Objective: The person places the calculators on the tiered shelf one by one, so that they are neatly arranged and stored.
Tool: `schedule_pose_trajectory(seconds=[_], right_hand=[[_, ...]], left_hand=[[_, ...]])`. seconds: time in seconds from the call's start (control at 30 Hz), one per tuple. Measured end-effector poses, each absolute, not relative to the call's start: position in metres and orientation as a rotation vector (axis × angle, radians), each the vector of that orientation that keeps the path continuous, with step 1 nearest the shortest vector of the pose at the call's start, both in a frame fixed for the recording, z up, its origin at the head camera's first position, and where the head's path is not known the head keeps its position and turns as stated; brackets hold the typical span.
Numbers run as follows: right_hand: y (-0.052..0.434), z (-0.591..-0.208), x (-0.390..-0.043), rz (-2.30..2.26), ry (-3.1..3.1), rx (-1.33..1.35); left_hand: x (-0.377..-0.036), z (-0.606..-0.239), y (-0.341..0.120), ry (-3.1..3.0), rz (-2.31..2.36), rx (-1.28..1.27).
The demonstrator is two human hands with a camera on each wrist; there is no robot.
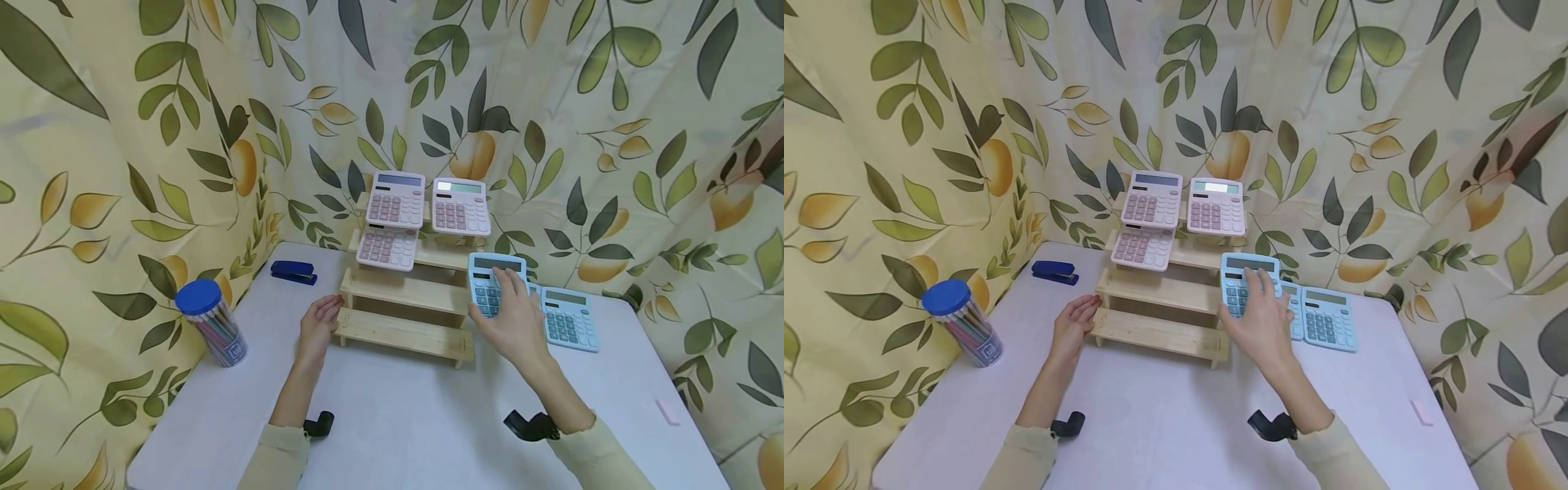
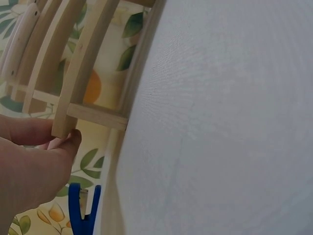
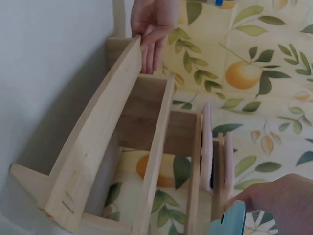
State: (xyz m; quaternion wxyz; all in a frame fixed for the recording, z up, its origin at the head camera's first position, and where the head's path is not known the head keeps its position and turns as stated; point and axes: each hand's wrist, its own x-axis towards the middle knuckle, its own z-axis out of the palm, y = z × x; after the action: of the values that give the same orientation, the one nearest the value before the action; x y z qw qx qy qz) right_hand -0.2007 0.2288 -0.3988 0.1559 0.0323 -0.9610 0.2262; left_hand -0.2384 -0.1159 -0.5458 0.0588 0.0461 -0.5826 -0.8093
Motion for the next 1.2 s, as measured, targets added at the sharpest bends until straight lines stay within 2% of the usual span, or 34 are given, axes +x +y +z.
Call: schedule_pose_trajectory(seconds=[1.2], right_hand=[[0.171, -0.408, -0.253, 0.626, -2.695, 0.152]], left_hand=[[-0.240, -0.548, -0.115, -1.761, -2.434, 0.178]])
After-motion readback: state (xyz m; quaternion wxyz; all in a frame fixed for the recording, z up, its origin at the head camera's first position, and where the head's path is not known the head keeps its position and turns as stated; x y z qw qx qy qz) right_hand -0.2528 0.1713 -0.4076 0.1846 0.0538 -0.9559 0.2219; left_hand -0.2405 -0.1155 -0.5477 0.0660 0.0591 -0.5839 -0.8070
